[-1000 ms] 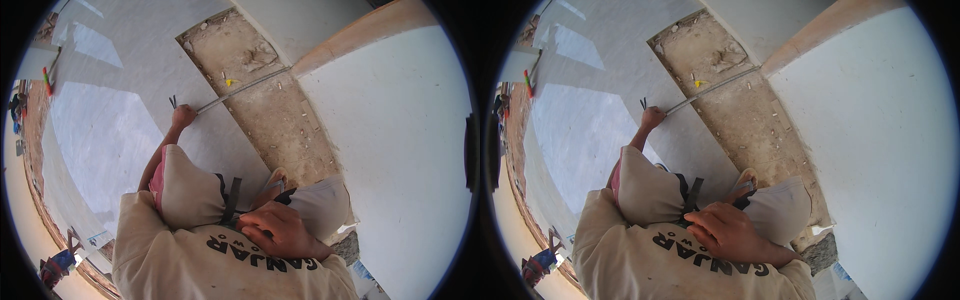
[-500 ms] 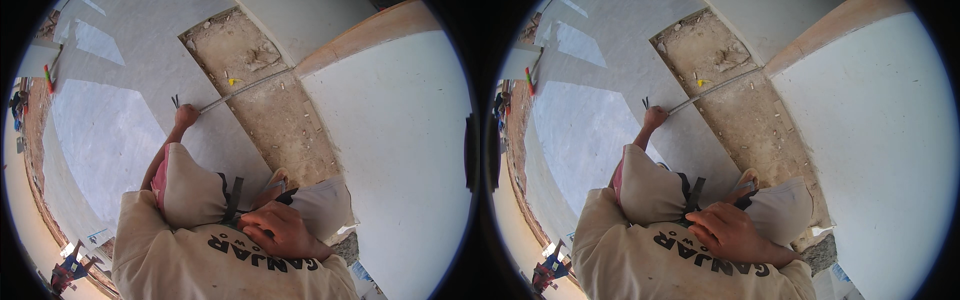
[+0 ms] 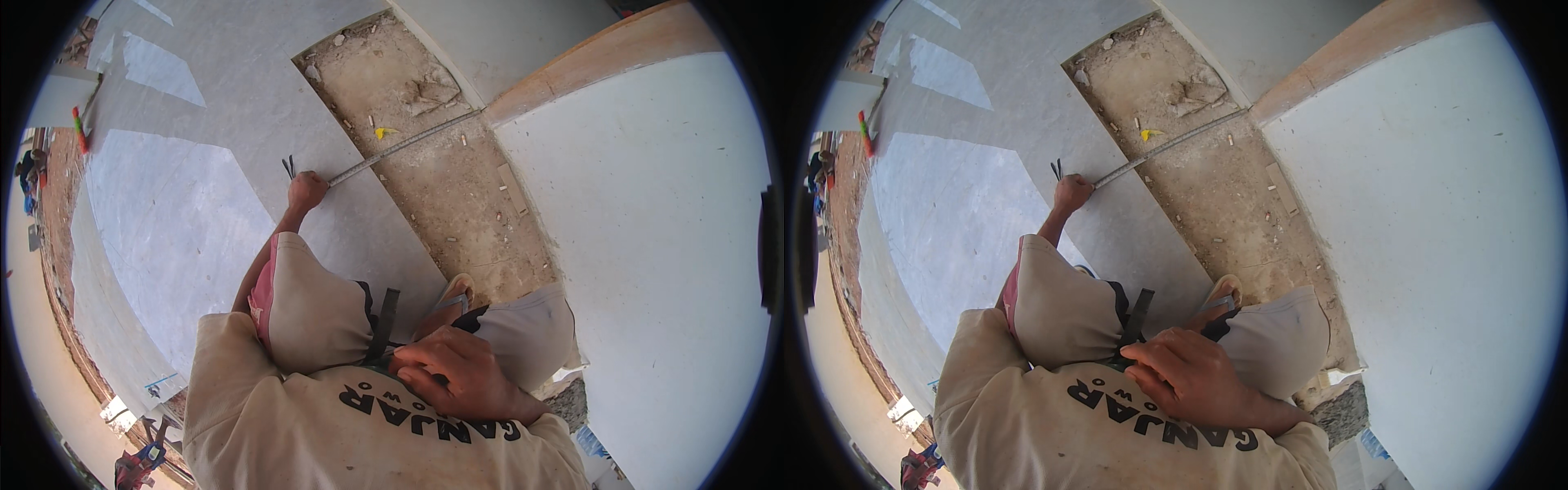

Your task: The person measures a section of the floor with a tape measure and then marks a large ceramic tile with a pencil using a metal ruler as a guide. The person moves between the floor and a workbench area to perform these tasks.

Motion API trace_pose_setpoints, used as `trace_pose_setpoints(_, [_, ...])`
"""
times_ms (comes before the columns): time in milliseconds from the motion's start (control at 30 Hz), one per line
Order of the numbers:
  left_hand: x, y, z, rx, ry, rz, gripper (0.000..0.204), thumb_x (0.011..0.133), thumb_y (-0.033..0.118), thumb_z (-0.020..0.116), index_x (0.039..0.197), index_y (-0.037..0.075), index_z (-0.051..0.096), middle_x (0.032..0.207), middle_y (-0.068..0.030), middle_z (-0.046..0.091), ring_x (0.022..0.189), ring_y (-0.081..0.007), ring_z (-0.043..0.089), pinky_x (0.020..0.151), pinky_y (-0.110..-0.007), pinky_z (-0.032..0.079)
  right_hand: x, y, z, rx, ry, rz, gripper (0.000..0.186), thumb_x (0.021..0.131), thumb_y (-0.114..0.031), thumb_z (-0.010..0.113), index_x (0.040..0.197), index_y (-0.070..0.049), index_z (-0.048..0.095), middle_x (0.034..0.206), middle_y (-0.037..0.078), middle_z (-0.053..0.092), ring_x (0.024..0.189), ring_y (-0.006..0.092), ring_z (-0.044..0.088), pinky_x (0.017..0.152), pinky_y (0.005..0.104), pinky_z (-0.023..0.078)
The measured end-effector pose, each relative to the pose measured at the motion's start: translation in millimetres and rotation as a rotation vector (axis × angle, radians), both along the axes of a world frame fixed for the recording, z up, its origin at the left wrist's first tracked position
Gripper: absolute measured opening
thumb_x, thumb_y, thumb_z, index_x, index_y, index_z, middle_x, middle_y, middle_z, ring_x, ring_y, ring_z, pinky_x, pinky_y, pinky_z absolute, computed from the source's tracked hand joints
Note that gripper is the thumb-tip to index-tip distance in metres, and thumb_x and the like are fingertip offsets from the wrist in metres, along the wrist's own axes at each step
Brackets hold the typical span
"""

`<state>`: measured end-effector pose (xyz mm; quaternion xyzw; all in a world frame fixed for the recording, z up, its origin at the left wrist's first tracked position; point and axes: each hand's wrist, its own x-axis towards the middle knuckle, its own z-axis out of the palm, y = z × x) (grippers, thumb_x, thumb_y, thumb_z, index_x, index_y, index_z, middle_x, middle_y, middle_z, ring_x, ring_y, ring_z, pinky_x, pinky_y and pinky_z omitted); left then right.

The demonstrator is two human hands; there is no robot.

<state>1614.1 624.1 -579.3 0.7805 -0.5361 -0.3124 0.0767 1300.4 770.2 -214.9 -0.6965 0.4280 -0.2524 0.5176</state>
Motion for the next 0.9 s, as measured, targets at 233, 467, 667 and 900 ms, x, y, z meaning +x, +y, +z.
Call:
trace_pose_setpoints(233, [-0.4,2.7,-0.8,-0.005,-0.005,0.007,0.022,0.076,0.021,0.062,0.084,0.004,0.072,0.084,-0.0229,0.069,0.081,-0.0396,0.068,0.075,-0.047,0.054,0.4,-3.2,0.7,0.015,0.002,0.006,0.025,0.078,-0.010,0.075,0.100,-0.004,0.066,0.081,0.008,0.063,0.073,0.0230,0.064,0.065,0.0338,0.052])
trace_pose_setpoints(467, [-2.6,3.5,-0.4,-0.042,-0.023,-0.011,0.021,0.076,0.021,0.061,0.083,0.004,0.072,0.083,-0.0227,0.068,0.081,-0.0398,0.068,0.075,-0.047,0.054,0.8,-2.8,0.2,-0.010,0.003,0.011,0.025,0.078,-0.011,0.075,0.101,-0.004,0.066,0.083,0.008,0.063,0.073,0.0232,0.064,0.065,0.0338,0.052])
trace_pose_setpoints(667, [-5.4,4.4,1.2,-0.032,-0.023,0.006,0.020,0.076,0.020,0.062,0.083,0.004,0.072,0.083,-0.0230,0.068,0.082,-0.0396,0.068,0.075,-0.047,0.054,0.9,-3.9,-1.2,-0.013,0.006,0.012,0.025,0.078,-0.011,0.075,0.101,-0.005,0.066,0.083,0.008,0.063,0.073,0.0231,0.064,0.065,0.0337,0.053])
trace_pose_setpoints(900, [-4.9,6.9,-2.1,-0.064,-0.032,-0.015,0.023,0.078,0.020,0.059,0.083,0.003,0.072,0.084,-0.0235,0.068,0.081,-0.0407,0.067,0.075,-0.048,0.054,-0.2,-7.6,0.9,-0.006,0.010,0.043,0.026,0.079,-0.007,0.076,0.102,-0.002,0.066,0.086,0.010,0.066,0.075,0.0205,0.065,0.062,0.0301,0.055])
